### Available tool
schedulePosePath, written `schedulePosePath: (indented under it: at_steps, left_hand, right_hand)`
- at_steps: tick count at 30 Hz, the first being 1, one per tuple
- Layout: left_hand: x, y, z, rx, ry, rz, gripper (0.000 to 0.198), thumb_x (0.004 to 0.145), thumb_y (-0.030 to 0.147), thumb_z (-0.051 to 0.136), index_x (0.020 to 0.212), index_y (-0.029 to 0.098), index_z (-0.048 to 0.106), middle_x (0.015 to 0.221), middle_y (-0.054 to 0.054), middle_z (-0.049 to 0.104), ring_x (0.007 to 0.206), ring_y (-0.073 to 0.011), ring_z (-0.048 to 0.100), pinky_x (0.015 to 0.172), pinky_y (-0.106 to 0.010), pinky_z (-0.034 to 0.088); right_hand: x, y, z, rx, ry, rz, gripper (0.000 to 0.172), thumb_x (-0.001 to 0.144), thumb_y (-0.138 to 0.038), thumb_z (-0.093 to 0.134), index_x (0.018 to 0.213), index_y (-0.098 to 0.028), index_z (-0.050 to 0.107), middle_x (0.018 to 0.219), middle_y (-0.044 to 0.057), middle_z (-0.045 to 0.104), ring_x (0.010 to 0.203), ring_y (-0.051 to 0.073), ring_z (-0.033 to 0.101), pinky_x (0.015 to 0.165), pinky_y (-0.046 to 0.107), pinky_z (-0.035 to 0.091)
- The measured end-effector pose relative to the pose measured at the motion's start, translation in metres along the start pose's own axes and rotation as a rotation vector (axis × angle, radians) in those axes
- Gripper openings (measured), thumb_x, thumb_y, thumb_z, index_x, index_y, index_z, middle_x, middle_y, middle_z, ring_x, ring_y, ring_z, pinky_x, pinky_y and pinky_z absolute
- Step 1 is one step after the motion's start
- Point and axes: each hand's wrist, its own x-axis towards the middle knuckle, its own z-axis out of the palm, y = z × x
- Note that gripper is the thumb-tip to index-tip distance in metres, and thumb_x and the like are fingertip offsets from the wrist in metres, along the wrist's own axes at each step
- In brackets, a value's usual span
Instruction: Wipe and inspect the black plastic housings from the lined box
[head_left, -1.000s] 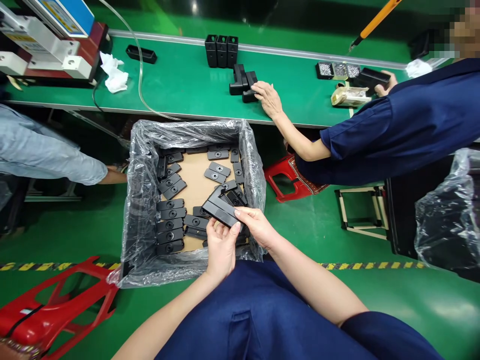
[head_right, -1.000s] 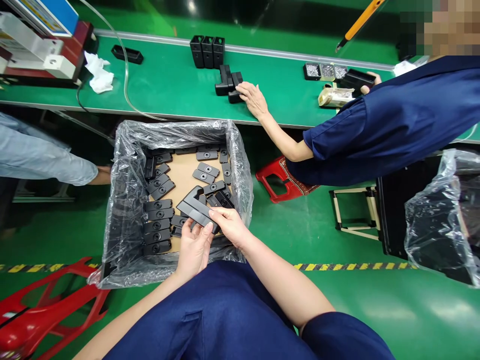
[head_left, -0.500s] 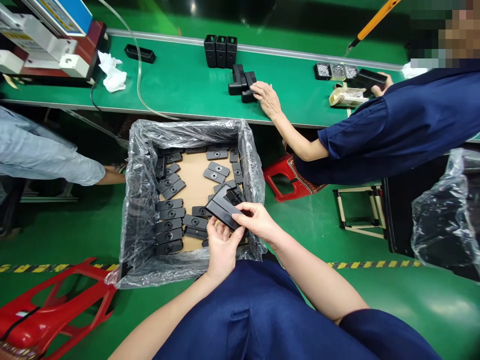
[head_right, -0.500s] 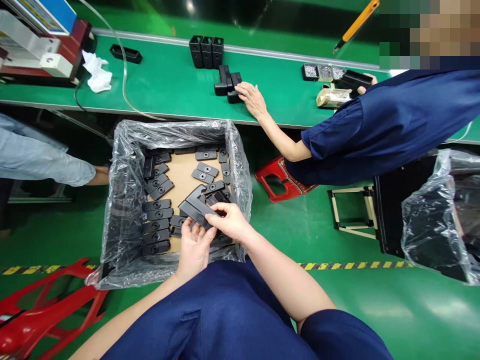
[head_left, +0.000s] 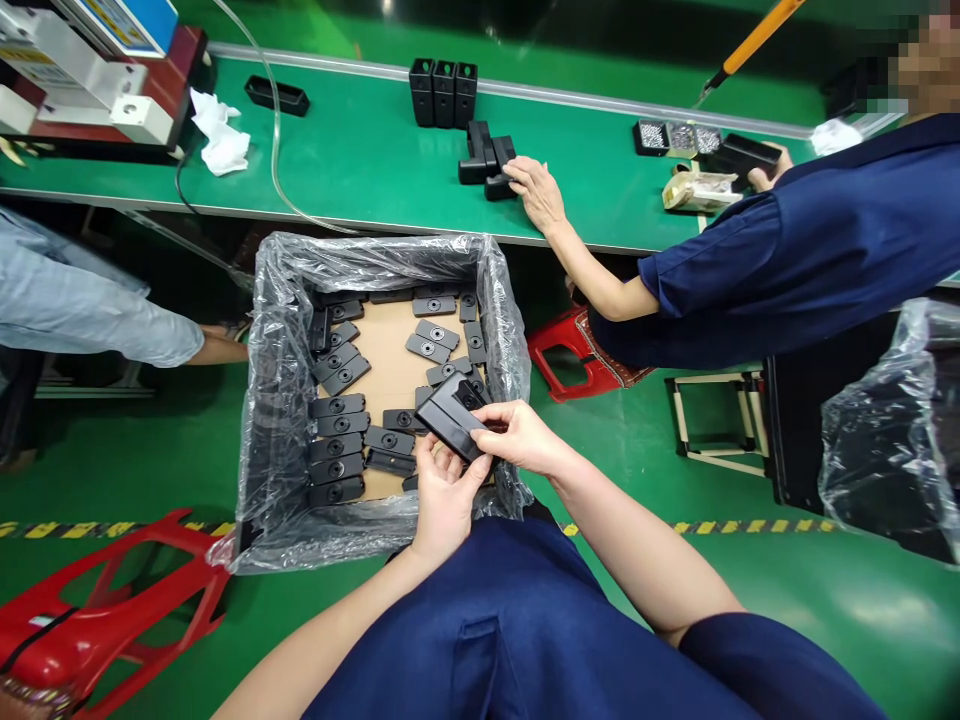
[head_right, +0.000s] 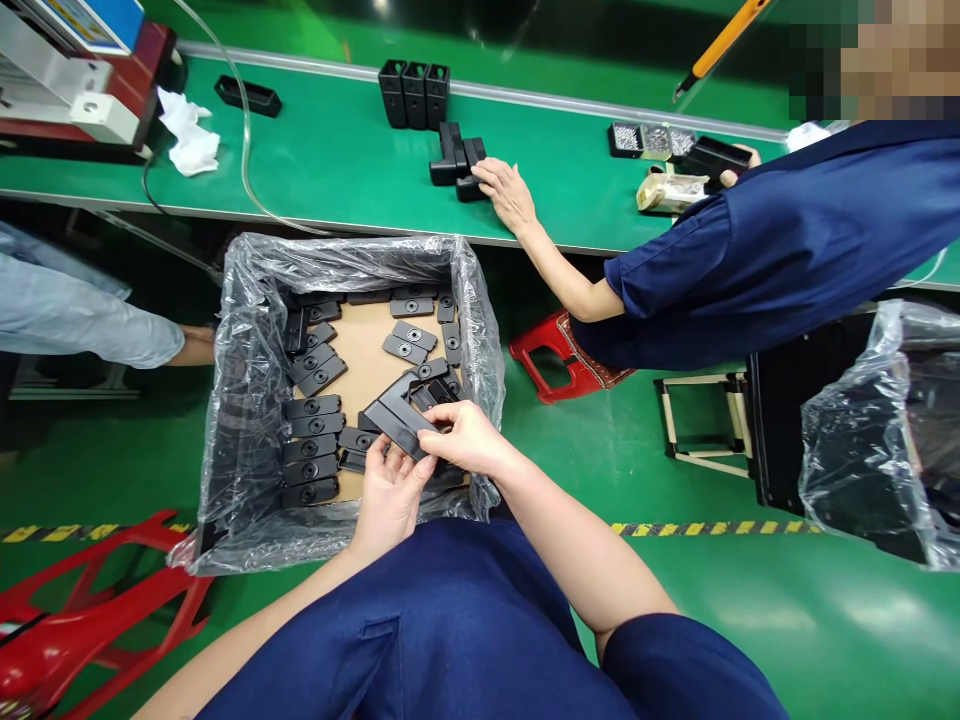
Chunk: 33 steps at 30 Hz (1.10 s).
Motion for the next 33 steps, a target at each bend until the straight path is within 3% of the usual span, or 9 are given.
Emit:
schedulePosePath:
  at_steps: [11,16,24,33]
  left_hand:
    - [0.001,-0.005,-0.004,0.046,-0.033,-0.006,0.066,0.066,0.022,0.079,0.120,0.026,0.041,0.121,-0.007,0.057,0.117,-0.0190,0.055,0.106,-0.040,0.038]
    - [0.002,-0.004,-0.003,0.031,-0.047,-0.054,0.063,0.067,0.024,0.079,0.117,0.025,0.041,0.116,-0.007,0.059,0.115,-0.0180,0.056,0.105,-0.039,0.039]
    - [0.003,0.004,0.003,-0.013,-0.014,-0.105,0.068,0.061,0.027,0.082,0.115,0.024,0.041,0.115,-0.007,0.059,0.114,-0.0189,0.057,0.103,-0.037,0.041]
    - [0.002,-0.002,0.000,0.008,-0.028,-0.058,0.066,0.064,0.025,0.081,0.117,0.026,0.042,0.117,-0.007,0.059,0.116,-0.0191,0.056,0.105,-0.038,0.039]
  right_hand:
    - [0.000,-0.002,-0.007,-0.127,0.024,0.024,0.025,0.068,-0.029,0.060,0.076,-0.010,0.073,0.058,-0.001,0.059,0.051,0.009,0.044,0.047,0.020,0.033]
    - [-0.001,0.002,-0.009,-0.183,0.013,-0.011,0.027,0.068,-0.023,0.057,0.085,-0.011,0.074,0.067,0.000,0.064,0.057,0.011,0.051,0.052,0.020,0.038]
    - [-0.005,0.000,-0.010,-0.087,-0.011,-0.006,0.035,0.072,-0.021,0.055,0.100,-0.014,0.074,0.081,0.001,0.071,0.066,0.014,0.059,0.059,0.021,0.043]
    - [-0.004,-0.001,-0.005,-0.171,0.079,-0.027,0.023,0.072,-0.025,0.062,0.088,-0.015,0.076,0.073,0.001,0.069,0.066,0.017,0.060,0.060,0.024,0.046]
